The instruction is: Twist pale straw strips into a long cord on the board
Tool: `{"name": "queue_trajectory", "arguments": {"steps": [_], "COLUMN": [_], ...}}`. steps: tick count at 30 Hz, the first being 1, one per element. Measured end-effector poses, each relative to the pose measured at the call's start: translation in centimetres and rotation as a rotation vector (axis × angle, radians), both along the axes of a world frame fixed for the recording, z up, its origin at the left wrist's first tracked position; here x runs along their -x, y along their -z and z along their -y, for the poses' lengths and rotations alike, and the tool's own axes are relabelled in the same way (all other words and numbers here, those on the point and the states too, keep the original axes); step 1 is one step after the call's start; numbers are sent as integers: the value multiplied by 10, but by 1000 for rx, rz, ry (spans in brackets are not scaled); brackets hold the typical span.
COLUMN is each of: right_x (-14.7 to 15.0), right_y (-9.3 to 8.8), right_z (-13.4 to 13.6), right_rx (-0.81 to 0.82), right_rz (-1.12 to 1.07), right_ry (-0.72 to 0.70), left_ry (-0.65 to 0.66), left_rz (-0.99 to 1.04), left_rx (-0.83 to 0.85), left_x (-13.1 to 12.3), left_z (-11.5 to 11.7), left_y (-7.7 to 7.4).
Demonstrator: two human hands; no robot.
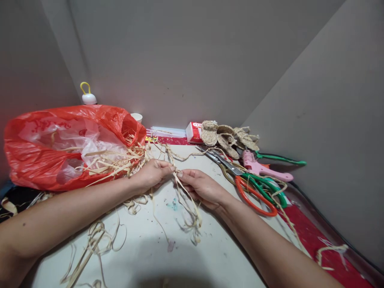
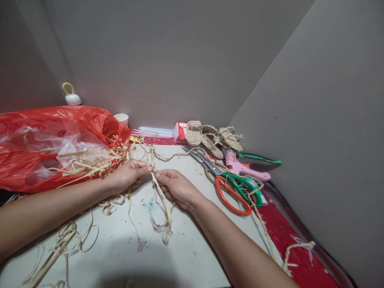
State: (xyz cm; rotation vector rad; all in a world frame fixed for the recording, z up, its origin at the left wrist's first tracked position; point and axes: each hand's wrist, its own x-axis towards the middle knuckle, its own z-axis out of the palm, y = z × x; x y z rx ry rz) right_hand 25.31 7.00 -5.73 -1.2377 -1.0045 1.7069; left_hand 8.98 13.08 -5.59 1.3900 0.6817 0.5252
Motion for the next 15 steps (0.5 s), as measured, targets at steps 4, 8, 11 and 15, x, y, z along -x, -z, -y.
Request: {"name": "queue_trajectory", "arguments": {"steps": [4, 8, 11, 15], "right_x": [2, 4, 5, 0], "right_y": [0, -2, -2, -3], "right_z": [-1, 1, 2, 4], "right_rx": [41, 40, 8, -82], "right_rz": [-177, -277, -257, -83], "right_ry": [43, 74, 51, 87], "left_ry": [-62, -105, -117, -119], "left_rz": [-27, -76, -84, -89], "left_rx": [-9, -106, -203, -272], "left_x": [-1, -1, 0, 1], "left_z": [2, 4, 3, 2], "left_y": [-3, -6, -6, -3]}}
